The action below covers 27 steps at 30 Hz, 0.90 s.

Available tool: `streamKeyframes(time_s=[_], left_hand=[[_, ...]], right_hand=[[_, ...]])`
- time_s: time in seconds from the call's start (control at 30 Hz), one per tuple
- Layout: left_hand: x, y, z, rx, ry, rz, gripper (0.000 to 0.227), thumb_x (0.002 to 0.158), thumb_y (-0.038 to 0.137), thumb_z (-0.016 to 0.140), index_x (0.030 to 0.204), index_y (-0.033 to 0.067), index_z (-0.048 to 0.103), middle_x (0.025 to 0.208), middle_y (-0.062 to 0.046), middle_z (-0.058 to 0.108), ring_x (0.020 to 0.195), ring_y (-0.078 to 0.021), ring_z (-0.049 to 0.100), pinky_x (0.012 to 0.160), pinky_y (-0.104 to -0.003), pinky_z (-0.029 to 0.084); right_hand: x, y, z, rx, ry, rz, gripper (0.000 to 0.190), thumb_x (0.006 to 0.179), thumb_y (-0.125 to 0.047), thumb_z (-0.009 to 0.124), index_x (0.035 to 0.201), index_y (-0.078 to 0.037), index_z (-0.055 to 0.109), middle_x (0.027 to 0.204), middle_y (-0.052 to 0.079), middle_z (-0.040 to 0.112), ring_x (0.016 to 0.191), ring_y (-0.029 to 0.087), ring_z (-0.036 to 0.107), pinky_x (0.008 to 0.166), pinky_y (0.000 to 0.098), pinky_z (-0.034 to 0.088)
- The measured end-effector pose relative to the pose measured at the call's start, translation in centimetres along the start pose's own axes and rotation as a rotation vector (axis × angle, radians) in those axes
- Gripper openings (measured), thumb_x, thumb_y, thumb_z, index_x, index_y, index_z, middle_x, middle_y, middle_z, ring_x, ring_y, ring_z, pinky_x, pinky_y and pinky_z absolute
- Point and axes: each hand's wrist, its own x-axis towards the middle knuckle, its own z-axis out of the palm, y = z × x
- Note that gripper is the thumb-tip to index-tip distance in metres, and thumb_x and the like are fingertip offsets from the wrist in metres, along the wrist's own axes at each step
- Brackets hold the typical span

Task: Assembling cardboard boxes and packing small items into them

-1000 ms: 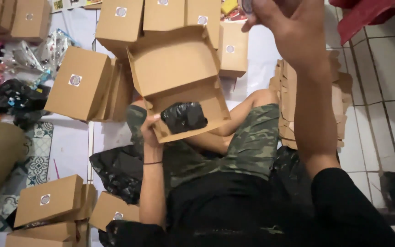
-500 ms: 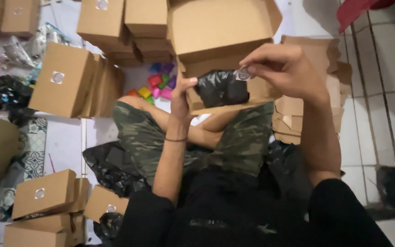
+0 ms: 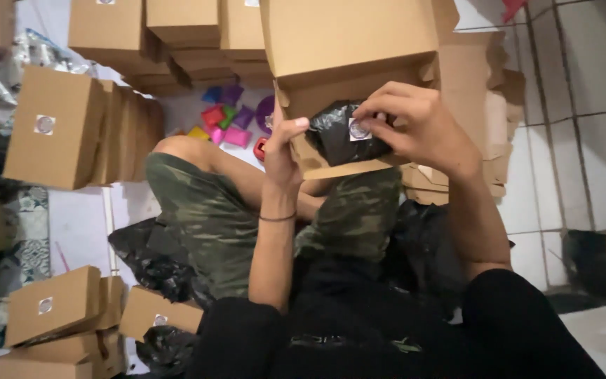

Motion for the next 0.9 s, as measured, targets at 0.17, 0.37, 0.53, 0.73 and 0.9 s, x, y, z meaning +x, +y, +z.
streamKeyframes(time_s=[0.17,0.37,0.53,0.73,0.9], left_hand=[[-0.2,-0.7,-0.3,-0.009,-0.006,-0.018,0.082,0.087,0.007,0.064,0.162,0.0218,0.031,0.150,-0.021,0.049,0.126,-0.0392,0.059,0.107,-0.061,0.049],[-0.3,-3.0,-1.4,-0.070,0.025,-0.064,0.084,0.085,0.009,0.066,0.161,0.0229,0.033,0.147,-0.021,0.051,0.122,-0.0407,0.060,0.103,-0.061,0.051],[-0.6,-2.7,-0.5,-0.137,0.045,-0.082,0.087,0.083,0.007,0.066,0.161,0.0218,0.031,0.148,-0.022,0.049,0.122,-0.0408,0.059,0.102,-0.061,0.051],[-1.2,1.1,0.3,-0.119,0.069,-0.065,0.083,0.081,0.005,0.064,0.158,0.0213,0.037,0.143,-0.021,0.052,0.120,-0.0374,0.060,0.101,-0.058,0.052],[-2.5,7.3,1.5,-0.049,0.007,-0.120,0.076,0.084,0.004,0.053,0.157,0.0093,0.034,0.154,-0.016,0.044,0.132,-0.0303,0.046,0.110,-0.038,0.034]], right_hand=[[-1.2,-0.1,-0.5,-0.082,0.023,-0.005,0.016,0.091,0.002,0.080,0.105,-0.004,0.076,0.100,0.013,0.071,0.079,0.029,0.071,0.070,0.0358,0.058],[-2.3,-1.2,-0.8,-0.212,0.081,-0.036,0.019,0.090,-0.001,0.082,0.108,-0.003,0.076,0.109,0.014,0.069,0.082,0.032,0.070,0.073,0.0377,0.058],[-2.4,-2.8,-1.0,-0.285,0.122,-0.081,0.015,0.089,0.001,0.081,0.102,-0.005,0.077,0.110,0.014,0.069,0.080,0.031,0.071,0.071,0.0384,0.058],[-3.0,-4.0,-1.2,-0.263,0.301,-0.025,0.017,0.090,-0.003,0.086,0.105,-0.011,0.082,0.114,0.008,0.071,0.090,0.025,0.071,0.082,0.0350,0.057],[-2.9,-3.4,1.1,-0.030,0.565,0.304,0.011,0.102,0.011,0.067,0.112,0.008,0.070,0.117,0.012,0.064,0.090,0.016,0.053,0.076,0.0242,0.041]])
